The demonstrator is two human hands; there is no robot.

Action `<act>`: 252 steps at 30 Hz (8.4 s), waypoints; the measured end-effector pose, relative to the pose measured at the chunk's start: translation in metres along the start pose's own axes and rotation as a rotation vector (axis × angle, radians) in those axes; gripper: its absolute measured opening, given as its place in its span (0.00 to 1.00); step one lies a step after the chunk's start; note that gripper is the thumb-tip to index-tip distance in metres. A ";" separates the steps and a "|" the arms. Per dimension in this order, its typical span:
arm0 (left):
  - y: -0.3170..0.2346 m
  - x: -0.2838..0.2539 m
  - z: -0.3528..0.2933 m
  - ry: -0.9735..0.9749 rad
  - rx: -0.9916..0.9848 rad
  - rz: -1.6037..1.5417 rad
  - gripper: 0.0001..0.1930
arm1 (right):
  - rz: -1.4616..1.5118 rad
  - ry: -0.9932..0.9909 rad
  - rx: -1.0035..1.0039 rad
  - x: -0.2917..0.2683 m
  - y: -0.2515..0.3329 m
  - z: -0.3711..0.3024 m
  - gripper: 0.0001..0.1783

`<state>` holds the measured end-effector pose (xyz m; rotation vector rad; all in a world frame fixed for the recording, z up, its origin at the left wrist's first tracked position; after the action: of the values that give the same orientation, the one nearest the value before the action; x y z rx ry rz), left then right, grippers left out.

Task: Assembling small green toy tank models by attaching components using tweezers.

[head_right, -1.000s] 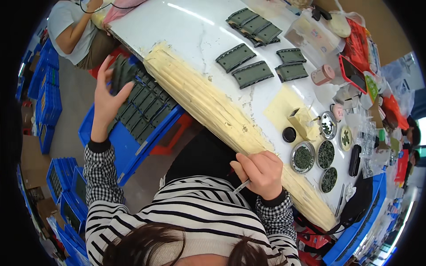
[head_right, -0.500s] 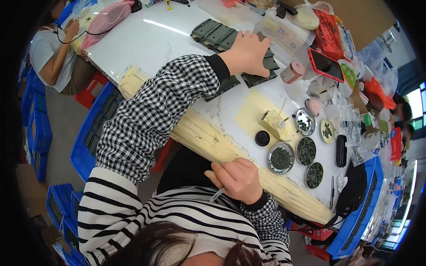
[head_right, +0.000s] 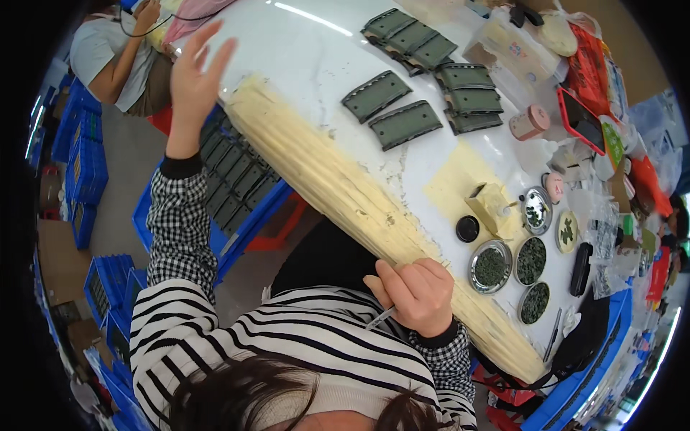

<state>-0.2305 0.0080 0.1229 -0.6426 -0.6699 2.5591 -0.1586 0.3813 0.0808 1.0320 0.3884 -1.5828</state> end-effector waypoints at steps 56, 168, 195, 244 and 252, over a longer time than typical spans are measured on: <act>-0.102 0.306 0.031 0.893 0.239 0.577 0.39 | -0.005 -0.022 -0.046 -0.003 0.008 -0.002 0.13; -0.241 0.185 -0.218 0.968 -1.176 -1.522 0.15 | 0.273 -0.288 0.418 -0.105 -0.047 -0.029 0.09; -0.244 0.177 -0.214 0.922 -1.016 -1.499 0.17 | 0.447 -0.317 0.548 -0.093 -0.056 -0.029 0.07; -0.195 0.158 -0.202 0.558 -1.410 -1.637 0.22 | -0.006 -0.332 0.709 -0.075 -0.093 -0.057 0.07; -0.188 0.161 -0.207 0.505 -1.505 -1.614 0.17 | 0.258 -0.515 0.469 -0.106 -0.046 -0.039 0.09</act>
<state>-0.2005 0.3091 0.0112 -0.5900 -1.7740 0.1509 -0.1883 0.4894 0.1288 0.9242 -0.4699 -1.6634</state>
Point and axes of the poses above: each hand's wrist, its own z-axis towards the middle knuckle, its own x-axis out of the palm, y = z × x, the point moved 9 cm from there along z, towards the middle knuckle
